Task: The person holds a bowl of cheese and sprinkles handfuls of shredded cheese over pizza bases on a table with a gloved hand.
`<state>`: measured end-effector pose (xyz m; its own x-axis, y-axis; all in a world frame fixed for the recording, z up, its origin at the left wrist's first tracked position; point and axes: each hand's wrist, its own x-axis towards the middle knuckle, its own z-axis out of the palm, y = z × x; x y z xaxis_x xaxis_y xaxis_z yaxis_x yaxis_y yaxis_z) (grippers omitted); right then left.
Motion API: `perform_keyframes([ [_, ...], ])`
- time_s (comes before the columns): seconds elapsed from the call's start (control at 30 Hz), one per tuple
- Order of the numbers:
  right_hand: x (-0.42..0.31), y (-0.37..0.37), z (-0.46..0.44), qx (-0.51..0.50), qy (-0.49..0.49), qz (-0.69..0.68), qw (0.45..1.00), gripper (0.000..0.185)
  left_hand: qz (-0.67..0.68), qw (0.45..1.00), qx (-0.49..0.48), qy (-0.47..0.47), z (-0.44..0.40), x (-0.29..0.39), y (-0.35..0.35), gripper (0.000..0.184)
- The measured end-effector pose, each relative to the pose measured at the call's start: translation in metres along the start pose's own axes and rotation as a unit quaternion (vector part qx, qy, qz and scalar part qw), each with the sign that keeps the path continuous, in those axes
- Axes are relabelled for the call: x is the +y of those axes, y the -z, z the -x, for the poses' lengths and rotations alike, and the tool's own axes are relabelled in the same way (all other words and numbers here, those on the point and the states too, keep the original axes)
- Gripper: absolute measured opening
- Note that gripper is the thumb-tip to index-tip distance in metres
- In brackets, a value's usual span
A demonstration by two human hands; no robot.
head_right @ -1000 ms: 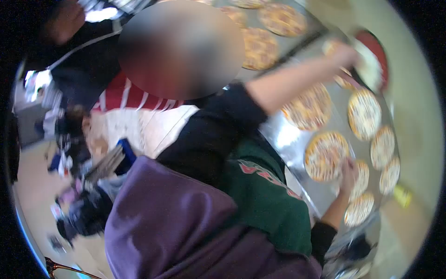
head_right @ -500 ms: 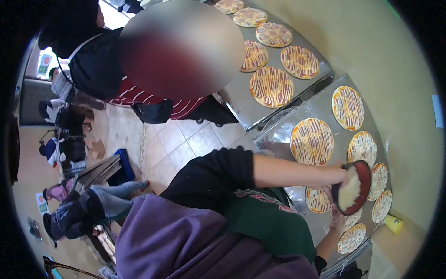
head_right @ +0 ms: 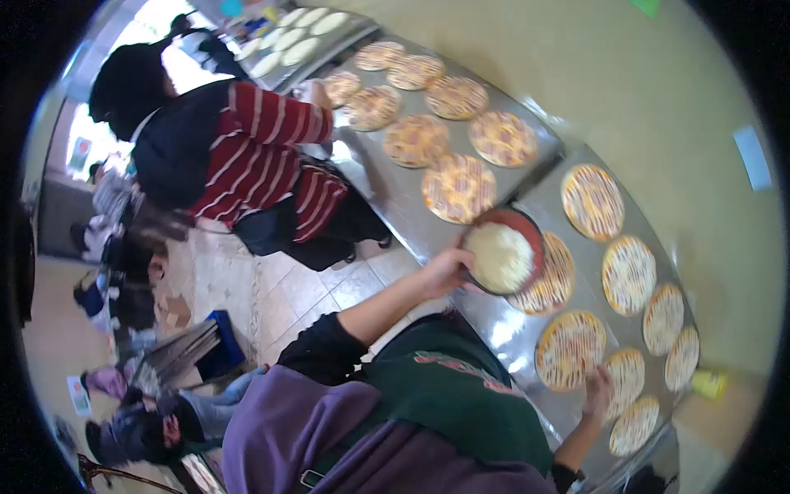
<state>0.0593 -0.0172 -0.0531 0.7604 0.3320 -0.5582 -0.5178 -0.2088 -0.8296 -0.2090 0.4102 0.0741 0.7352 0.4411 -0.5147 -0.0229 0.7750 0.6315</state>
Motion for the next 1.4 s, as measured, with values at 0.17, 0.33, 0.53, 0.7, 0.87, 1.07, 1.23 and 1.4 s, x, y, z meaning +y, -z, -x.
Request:
perform_keyframes([
  [0.17, -0.005, -0.007, 0.02, 0.01, 0.038, 0.034, 0.999, 0.04, -0.01, 0.998, -0.021, -0.051, 0.012, -0.002, 0.013, 0.062],
  [0.33, -0.016, -0.023, 0.048, 0.045, 0.111, 0.115, 0.986, 0.036, 0.034, 0.999, -0.033, 0.02, -0.005, -0.022, 0.035, 0.052],
  [0.53, 0.004, -0.015, 0.034, 0.041, 0.222, 0.31, 0.924, 0.034, -0.006, 0.998, -0.038, 0.046, -0.031, -0.034, 0.009, 0.055],
  [0.7, -0.011, -0.036, 0.014, 0.132, 0.083, 0.222, 0.963, 0.03, -0.026, 0.996, -0.058, 0.07, -0.044, -0.043, -0.022, 0.057],
  [0.87, -0.037, -0.056, -0.006, 0.161, 0.101, 0.412, 0.891, 0.023, -0.037, 0.993, -0.07, 0.082, -0.048, -0.049, -0.027, 0.056],
  [1.07, -0.047, -0.071, -0.041, 0.087, 0.214, 0.533, 0.814, 0.022, -0.041, 0.992, -0.068, 0.096, -0.047, -0.051, -0.013, 0.059],
  [1.23, -0.053, -0.093, -0.051, -0.011, 0.252, 0.583, 0.773, 0.027, -0.036, 0.995, -0.031, 0.088, -0.042, -0.05, -0.009, 0.058],
  [1.4, -0.044, -0.099, -0.058, -0.072, 0.254, 0.593, 0.761, 0.029, -0.028, 0.994, -0.038, 0.099, -0.044, -0.051, -0.005, 0.059],
])
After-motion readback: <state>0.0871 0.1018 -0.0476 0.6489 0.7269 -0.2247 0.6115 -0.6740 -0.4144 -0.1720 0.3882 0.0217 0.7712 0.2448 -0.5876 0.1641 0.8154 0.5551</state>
